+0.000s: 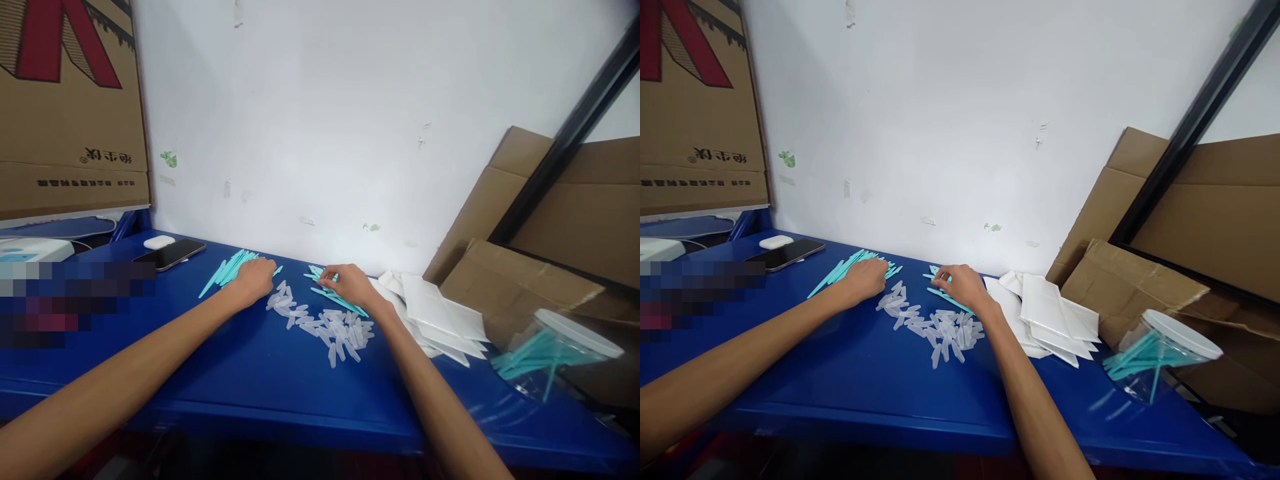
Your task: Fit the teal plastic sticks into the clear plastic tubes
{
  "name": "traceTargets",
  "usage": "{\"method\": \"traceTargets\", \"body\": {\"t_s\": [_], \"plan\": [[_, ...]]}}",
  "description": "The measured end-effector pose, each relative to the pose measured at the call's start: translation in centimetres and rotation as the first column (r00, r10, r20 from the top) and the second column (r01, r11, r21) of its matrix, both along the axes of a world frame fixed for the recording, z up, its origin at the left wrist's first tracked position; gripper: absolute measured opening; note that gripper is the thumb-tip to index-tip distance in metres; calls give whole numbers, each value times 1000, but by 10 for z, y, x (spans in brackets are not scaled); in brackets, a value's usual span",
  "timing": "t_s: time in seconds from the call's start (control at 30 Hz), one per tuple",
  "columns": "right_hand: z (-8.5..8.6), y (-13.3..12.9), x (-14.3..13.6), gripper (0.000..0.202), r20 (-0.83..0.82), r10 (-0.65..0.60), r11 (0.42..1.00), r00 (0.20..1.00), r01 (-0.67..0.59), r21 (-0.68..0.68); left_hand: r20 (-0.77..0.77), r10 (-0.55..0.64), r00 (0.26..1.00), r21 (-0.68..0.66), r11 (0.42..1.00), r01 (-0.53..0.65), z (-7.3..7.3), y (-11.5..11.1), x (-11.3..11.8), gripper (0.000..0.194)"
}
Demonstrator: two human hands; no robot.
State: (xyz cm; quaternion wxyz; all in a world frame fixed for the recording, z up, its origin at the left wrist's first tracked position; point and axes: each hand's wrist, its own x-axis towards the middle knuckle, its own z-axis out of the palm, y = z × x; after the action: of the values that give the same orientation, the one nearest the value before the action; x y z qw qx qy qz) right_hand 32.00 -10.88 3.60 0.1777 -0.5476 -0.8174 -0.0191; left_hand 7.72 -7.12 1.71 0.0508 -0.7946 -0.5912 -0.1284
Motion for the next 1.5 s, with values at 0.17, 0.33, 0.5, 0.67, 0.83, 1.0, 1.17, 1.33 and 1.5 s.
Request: {"method": "traceTargets", "body": {"t_s": [0.17,0.33,0.5,0.67,0.83,1.0,1.17,1.33,1.5], "plan": [[-6,-5,-14,25,-258,273,881,927,-349,-321,41,-7,999,24,1000,6,-4,1,2,22],[-12,-4,-17,24,-332,307,831,892,-421,-364,-5,-6,1000,10,1000,6,-2,-1,3,20],[-19,0,-20,18,-269,324,859,907,-401,-318,-20,-14,1000,22,1000,14,-3,-1,4,24],[-20,5,-19,16,-118,278,931,953,-297,-214,-18,-30,999,34,999,31,-9,2,8,23],[-16,3,-13,17,-14,186,976,982,-186,-114,-31,-47,998,28,998,47,-7,0,12,22],[-15,-1,-11,22,-1,126,988,992,-126,-93,-26,-28,999,31,999,29,-4,-2,12,23],[-14,2,-9,23,55,65,997,996,-63,-47,-10,-82,997,88,993,83,2,-3,9,30],[-11,5,0,20,104,-65,998,992,65,1,26,-268,963,173,950,260,8,-2,7,34],[-9,6,8,20,127,-120,993,985,120,2,31,-317,948,223,927,302,10,-2,10,37]]}}
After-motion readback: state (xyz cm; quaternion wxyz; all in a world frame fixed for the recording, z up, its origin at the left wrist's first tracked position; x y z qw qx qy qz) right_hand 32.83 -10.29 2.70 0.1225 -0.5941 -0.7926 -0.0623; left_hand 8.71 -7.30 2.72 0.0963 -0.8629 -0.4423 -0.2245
